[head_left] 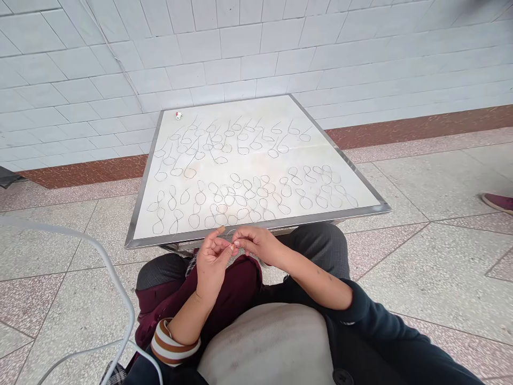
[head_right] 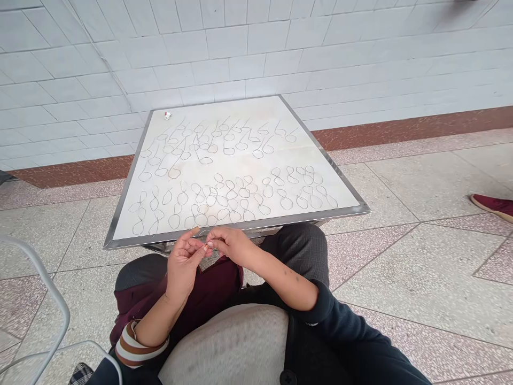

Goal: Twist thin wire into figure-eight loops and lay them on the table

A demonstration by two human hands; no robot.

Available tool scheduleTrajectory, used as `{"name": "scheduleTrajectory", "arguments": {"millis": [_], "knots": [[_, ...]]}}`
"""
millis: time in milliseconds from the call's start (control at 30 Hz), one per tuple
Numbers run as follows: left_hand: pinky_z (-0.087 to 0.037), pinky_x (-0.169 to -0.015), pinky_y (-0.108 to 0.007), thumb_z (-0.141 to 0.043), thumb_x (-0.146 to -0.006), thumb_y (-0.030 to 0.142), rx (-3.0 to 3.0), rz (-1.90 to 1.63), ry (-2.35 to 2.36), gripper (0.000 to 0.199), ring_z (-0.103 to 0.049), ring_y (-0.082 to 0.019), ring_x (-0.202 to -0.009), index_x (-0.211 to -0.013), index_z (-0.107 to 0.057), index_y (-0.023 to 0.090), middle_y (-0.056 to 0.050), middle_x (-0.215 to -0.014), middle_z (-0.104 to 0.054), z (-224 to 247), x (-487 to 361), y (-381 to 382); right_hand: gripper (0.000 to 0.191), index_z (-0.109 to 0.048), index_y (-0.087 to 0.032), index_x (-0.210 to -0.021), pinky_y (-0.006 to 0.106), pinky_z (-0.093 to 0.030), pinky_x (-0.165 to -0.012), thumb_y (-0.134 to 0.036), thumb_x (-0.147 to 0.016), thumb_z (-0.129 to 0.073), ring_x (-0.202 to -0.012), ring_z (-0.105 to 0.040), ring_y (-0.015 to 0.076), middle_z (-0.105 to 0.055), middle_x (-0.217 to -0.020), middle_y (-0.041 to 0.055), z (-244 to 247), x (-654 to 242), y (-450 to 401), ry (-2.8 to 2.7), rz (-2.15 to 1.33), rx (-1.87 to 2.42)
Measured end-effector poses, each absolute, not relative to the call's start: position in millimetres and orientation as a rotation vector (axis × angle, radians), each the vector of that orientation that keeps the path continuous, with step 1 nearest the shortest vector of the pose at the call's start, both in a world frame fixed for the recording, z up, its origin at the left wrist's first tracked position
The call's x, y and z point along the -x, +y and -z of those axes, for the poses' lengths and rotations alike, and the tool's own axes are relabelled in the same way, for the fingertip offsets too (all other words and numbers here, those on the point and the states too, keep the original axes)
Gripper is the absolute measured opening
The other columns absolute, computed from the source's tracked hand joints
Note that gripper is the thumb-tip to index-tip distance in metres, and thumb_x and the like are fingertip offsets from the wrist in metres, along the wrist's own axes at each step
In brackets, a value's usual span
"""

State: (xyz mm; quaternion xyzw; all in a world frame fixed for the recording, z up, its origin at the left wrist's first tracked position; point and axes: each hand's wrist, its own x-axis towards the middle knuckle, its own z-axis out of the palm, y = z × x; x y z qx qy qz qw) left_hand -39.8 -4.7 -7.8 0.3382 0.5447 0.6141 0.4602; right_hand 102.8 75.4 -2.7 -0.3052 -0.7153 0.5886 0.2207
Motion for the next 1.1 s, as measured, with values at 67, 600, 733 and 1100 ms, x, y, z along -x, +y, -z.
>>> {"name": "scheduleTrajectory", "arguments": {"millis": [67,600,733,1100], "knots": [[-0.056,-0.075,-0.031,-0.073,-0.075,0.023,-0.884,-1.497,1.38,0.046,-0.067,-0.013,-0.069,-0.119,-0.057,0.021,0.004,-0.076,-0.062,5.4,39.4,-5.8,0.017,-0.063,-0.021,-0.085,0.023,-0.042,-0.058,-0.033,-0.09,-0.053,-0.058,-0.053,0.0106,-0.065,-0.076,-0.0012,0.7,-102.9,75.9,-2.0,-1.601,0.843],[-0.056,-0.072,-0.032,-0.077,-0.071,0.024,-0.806,-1.463,1.307,0.057,-0.067,-0.014,-0.065,-0.122,-0.051,0.021,0.006,-0.07,-0.061,6.9,43.4,-4.8,0.026,-0.067,-0.018,-0.095,0.025,-0.044,-0.065,-0.042,-0.087,-0.059,-0.072,-0.059,0.0134,-0.065,-0.077,0.001,1.9,-104.8,80.5,-1.854,-1.859,0.66],[-0.055,-0.072,-0.031,-0.077,-0.071,0.023,-0.826,-1.445,1.307,0.057,-0.066,-0.013,-0.066,-0.122,-0.052,0.023,0.006,-0.073,-0.06,6.6,41.6,-5.2,0.026,-0.064,-0.018,-0.083,0.023,-0.04,-0.058,-0.044,-0.083,-0.063,-0.065,-0.056,0.0121,-0.065,-0.072,0.0005,-3.9,-103.8,78.9,-1.807,-1.896,0.705],[-0.052,-0.078,-0.032,-0.063,-0.085,0.032,-0.705,-1.327,1.175,0.045,-0.064,-0.015,-0.081,-0.128,-0.053,0.022,0.0,-0.08,-0.065,10.3,43.4,-6.2,0.013,-0.06,-0.019,-0.08,0.023,-0.037,-0.064,-0.027,-0.088,-0.054,-0.065,-0.048,0.0113,-0.057,-0.071,-0.0019,-5.4,-105.8,82.1,-2.062,-1.368,0.904]]}}
